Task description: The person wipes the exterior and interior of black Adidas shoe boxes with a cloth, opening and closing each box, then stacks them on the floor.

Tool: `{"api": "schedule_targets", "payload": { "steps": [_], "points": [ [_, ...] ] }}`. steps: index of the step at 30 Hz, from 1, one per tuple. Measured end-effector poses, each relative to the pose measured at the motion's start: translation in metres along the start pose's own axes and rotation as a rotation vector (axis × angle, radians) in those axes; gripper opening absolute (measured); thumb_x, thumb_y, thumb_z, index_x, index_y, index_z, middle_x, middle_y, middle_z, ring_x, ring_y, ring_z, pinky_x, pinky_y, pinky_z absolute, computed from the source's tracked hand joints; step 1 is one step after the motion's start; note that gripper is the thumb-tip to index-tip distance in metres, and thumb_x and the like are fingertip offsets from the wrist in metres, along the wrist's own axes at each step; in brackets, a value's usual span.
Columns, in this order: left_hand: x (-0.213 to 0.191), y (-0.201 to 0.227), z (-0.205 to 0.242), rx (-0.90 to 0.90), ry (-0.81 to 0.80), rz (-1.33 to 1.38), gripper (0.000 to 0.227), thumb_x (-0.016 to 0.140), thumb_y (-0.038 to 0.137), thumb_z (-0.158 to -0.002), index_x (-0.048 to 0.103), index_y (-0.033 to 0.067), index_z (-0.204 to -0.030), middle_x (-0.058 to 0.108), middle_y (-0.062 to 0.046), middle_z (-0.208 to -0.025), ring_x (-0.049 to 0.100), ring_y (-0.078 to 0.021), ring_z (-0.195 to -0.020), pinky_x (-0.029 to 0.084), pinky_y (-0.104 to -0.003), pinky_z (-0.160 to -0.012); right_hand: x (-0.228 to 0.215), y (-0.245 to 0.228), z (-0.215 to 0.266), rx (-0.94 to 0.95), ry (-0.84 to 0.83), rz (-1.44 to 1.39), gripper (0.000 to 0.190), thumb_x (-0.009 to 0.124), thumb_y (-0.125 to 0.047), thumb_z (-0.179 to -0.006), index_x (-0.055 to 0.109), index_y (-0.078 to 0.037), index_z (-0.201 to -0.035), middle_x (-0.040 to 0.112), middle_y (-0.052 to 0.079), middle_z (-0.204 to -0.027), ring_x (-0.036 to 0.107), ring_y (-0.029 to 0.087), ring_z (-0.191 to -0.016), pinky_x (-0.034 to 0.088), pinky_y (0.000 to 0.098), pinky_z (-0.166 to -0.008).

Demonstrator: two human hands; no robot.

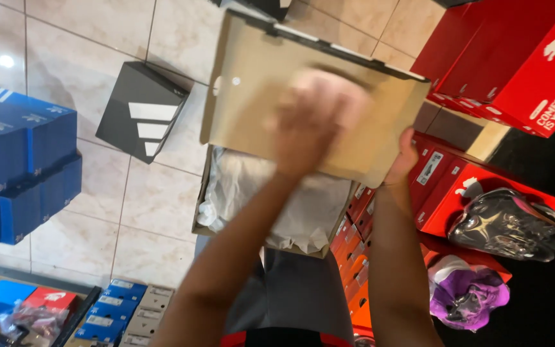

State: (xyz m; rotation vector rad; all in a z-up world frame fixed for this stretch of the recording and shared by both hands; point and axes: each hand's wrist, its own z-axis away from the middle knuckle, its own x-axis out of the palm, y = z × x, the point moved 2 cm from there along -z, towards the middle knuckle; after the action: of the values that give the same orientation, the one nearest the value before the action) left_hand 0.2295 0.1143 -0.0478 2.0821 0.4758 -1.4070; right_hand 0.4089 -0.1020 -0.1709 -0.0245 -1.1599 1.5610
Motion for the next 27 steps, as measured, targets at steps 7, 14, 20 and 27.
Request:
{"api": "schedule_targets", "payload": {
  "steps": [7,14,20,27],
  "points": [
    [-0.037,-0.023,0.027,-0.069,0.13,-0.154,0.048,0.053,0.036,-0.101,0.054,0.0288,-0.149,0.048,-0.026,-0.15,0.053,-0.0582,-0.123,0.045,-0.062,-0.094,0.019,0.002,0.012,-0.007,-0.027,-0.009,0.066,0.044,-0.061,-0.098,0.049,-0.022,-0.151,0.057,0.005,-0.15,0.062,0.024,-0.132,0.039,0.0483,-0.125],
    [-0.006,0.063,0.037,0.044,0.244,0.112,0.038,0.042,0.036,-0.105,0.059,0.0419,-0.139,0.058,-0.003,-0.148,0.059,-0.0403,-0.129,0.045,-0.06,-0.101,0.044,-0.007,0.016,-0.013,-0.07,-0.074,0.076,0.045,-0.068,-0.091,0.051,-0.021,-0.15,0.058,0.008,-0.15,0.061,0.026,-0.133,0.039,0.0543,-0.127],
    [-0.092,-0.067,0.027,-0.26,-0.058,-0.003,0.04,0.042,0.044,-0.104,0.066,0.0275,-0.132,0.061,-0.017,-0.122,0.057,-0.042,-0.113,0.042,-0.052,-0.09,0.023,-0.007,0.012,-0.019,-0.038,-0.043,0.072,0.043,-0.062,-0.096,0.046,-0.021,-0.155,0.057,0.005,-0.151,0.062,0.026,-0.132,0.043,0.0484,-0.124],
    [-0.024,-0.059,0.04,-0.326,0.102,-0.144,0.052,0.039,0.049,-0.11,0.047,0.0257,-0.156,0.037,-0.024,-0.16,0.04,-0.0529,-0.139,0.033,-0.057,-0.11,0.005,-0.004,0.02,-0.053,-0.061,0.005,0.068,0.042,-0.059,-0.099,0.041,-0.024,-0.157,0.049,0.004,-0.159,0.055,0.025,-0.14,0.034,0.0495,-0.128]
  ]
}}
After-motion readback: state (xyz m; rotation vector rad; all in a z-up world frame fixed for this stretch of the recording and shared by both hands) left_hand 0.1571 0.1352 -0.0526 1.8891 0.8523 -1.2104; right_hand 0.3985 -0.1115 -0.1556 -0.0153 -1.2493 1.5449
